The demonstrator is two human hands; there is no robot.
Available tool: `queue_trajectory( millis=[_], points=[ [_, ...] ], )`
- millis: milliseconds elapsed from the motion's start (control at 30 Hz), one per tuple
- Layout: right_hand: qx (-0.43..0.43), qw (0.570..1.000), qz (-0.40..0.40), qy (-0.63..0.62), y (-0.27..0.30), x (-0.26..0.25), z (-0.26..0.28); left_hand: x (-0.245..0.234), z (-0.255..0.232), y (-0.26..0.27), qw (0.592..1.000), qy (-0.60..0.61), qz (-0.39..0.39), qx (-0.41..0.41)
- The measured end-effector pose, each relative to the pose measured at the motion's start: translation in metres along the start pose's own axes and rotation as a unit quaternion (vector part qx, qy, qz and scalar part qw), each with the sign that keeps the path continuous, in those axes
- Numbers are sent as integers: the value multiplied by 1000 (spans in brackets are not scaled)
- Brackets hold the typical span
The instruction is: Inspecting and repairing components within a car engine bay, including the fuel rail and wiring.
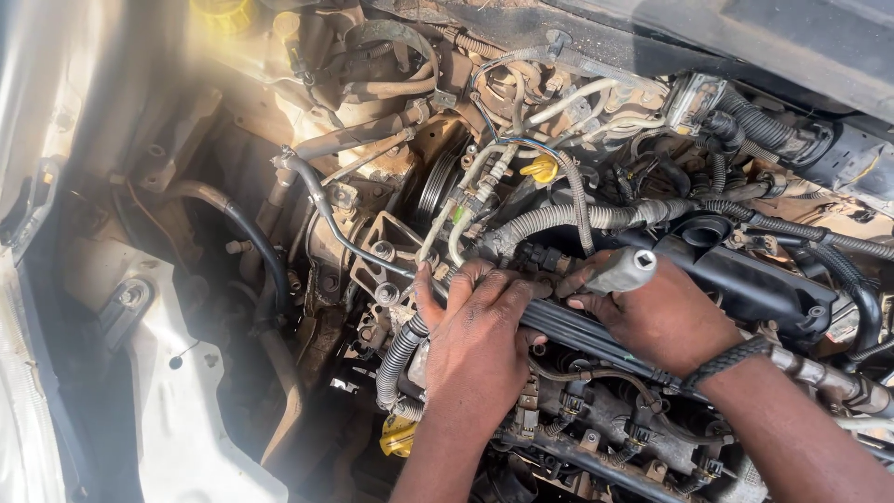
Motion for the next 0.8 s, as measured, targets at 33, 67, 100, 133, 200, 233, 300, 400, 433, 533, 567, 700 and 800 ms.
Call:
queue_trajectory(
  millis=[33, 67, 100, 133, 200, 233, 300, 400, 433, 533, 567, 700, 800],
  points=[
    [-8, 1000, -10, 27, -2, 2, 0, 0, 1, 0, 1000, -2, -1, 0],
    [-8, 1000, -9, 29, -1, 3, 3, -1, 0, -1, 1000, 0, -2, 0],
    [37, 999, -9, 33, 0, 4, -1, -2, -1, -1, 1000, 9, -4, 0],
    [80, 996, -9, 36, 1, 5, -3, -3, -1, 0, 1000, 18, -6, -1],
    [98, 995, -2, 27, 4, 7, -1, -6, -2, 0, 1000, 23, 1, -8],
    [116, 993, 4, 16, 6, 7, -2, -8, -2, -1, 1000, 26, 7, -13],
    [112, 993, -31, 2, 12, 14, -14, -7, -2, 0, 999, 42, -6, -7],
    [63, 994, -90, -7, 17, 13, -12, -8, 0, 1, 998, 59, -12, -6],
    [19, 993, -118, 2, 19, 9, -6, -7, 0, 0, 998, 61, -5, -6],
    [48, 993, -108, 7, 18, 7, -8, -5, 2, 0, 998, 58, -4, 2],
    [47, 993, -108, 6, 16, 3, -6, -6, 2, 0, 998, 57, -5, 2],
    [45, 996, -73, -30, 17, 7, -12, -5, 1, 0, 998, 58, 2, 0],
    [14, 994, -95, -44, 16, 6, -5, -9, -2, 1, 998, 57, 0, -2]
  ],
)
Point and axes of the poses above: each hand's wrist, its own y-axis away from the middle knuckle, its own x-axis out of the palm, z = x × y, the point moved 7 cm from there along -y, towards the middle knuckle, and after that the axes turned 5 degrees about y, right-handed, at the moved point
